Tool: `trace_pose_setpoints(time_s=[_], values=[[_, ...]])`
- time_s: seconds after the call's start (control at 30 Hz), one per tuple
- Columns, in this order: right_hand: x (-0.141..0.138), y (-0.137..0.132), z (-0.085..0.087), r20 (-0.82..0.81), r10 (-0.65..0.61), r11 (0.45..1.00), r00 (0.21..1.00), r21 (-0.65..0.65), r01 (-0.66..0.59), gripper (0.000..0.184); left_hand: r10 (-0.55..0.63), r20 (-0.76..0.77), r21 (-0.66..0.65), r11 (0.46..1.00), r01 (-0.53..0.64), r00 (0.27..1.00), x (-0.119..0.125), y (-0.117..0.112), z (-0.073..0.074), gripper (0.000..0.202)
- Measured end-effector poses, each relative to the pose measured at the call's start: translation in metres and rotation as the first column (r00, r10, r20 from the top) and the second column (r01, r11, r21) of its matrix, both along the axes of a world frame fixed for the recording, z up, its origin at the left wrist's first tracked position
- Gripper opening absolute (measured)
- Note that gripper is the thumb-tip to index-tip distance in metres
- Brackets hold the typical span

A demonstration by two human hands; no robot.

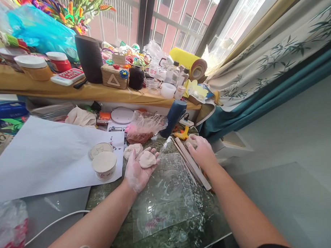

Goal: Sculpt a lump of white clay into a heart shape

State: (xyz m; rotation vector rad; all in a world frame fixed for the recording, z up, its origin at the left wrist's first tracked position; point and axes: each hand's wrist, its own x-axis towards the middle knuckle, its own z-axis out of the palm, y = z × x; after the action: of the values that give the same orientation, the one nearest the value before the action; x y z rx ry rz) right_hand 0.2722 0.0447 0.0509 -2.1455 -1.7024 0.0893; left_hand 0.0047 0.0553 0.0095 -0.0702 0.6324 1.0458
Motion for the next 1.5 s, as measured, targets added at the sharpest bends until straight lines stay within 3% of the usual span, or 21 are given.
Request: trace_pose_setpoints(time_s=[0.17, 0.37, 0.67, 0.9, 1.07, 1.17, 1.23, 1.3, 1.33, 1.37, 1.43, 1.47, 1.5], values=[[0.005, 0.03, -0.006, 0.095, -0.029, 0.991, 0.995, -0.128, 0.041, 0.029, -0.003, -0.011, -0.023, 1.0, 0.003, 1.0, 0.0, 0.0, 0.002, 0.053], [0.009, 0.038, -0.01, 0.206, -0.056, 0.962, 0.977, -0.251, 0.108, 0.029, 0.004, 0.0, -0.024, 1.0, -0.004, 1.0, 0.001, 0.001, -0.001, 0.052], [0.018, 0.051, -0.015, 0.222, 0.018, 0.895, 0.975, -0.438, 0.083, 0.035, -0.003, -0.018, -0.034, 0.999, 0.002, 1.0, 0.001, 0.001, 0.002, 0.052], [0.016, 0.049, -0.012, 0.202, 0.032, 0.916, 0.979, -0.397, 0.052, 0.031, 0.008, -0.021, -0.032, 0.999, -0.009, 1.0, 0.001, 0.001, 0.001, 0.05], [0.015, 0.038, 0.003, 0.187, 0.021, 0.974, 0.982, -0.226, 0.022, 0.034, 0.005, -0.007, -0.034, 0.999, -0.005, 1.0, 0.001, 0.001, 0.001, 0.05], [-0.009, 0.014, 0.001, 0.169, 0.046, 0.992, 0.985, -0.12, -0.026, 0.046, 0.008, -0.009, -0.028, 1.0, -0.009, 1.0, 0.001, 0.001, 0.002, 0.051], [-0.04, -0.016, -0.01, 0.122, 0.156, 0.979, 0.98, -0.15, -0.137, 0.043, 0.017, -0.01, -0.023, 1.0, -0.017, 1.0, 0.001, 0.0, 0.001, 0.051], [-0.076, -0.054, -0.025, -0.014, 0.39, 0.896, 0.921, -0.227, -0.383, 0.043, 0.029, -0.006, -0.017, 0.999, -0.029, 1.0, 0.001, -0.001, 0.001, 0.05], [-0.091, -0.073, -0.032, -0.088, 0.484, 0.836, 0.871, -0.248, -0.489, 0.056, 0.033, 0.0, -0.013, 0.999, -0.033, 0.999, 0.001, -0.001, 0.001, 0.05], [-0.103, -0.089, -0.037, -0.161, 0.582, 0.755, 0.797, -0.256, -0.603, 0.068, 0.033, 0.008, -0.01, 0.999, -0.033, 0.999, 0.001, -0.001, 0.0, 0.05], [-0.112, -0.112, -0.044, -0.298, 0.749, 0.541, 0.592, -0.242, -0.806, 0.072, 0.029, 0.026, -0.006, 1.0, -0.029, 0.999, 0.0, -0.002, 0.0, 0.051], [-0.109, -0.117, -0.046, -0.329, 0.769, 0.494, 0.548, -0.236, -0.836, 0.067, 0.026, 0.03, -0.003, 1.0, -0.025, 0.999, 0.0, -0.002, 0.0, 0.051], [-0.104, -0.118, -0.047, -0.329, 0.755, 0.517, 0.568, -0.236, -0.823, 0.063, 0.023, 0.029, 0.0, 1.0, -0.023, 0.999, 0.0, -0.002, 0.0, 0.052]])
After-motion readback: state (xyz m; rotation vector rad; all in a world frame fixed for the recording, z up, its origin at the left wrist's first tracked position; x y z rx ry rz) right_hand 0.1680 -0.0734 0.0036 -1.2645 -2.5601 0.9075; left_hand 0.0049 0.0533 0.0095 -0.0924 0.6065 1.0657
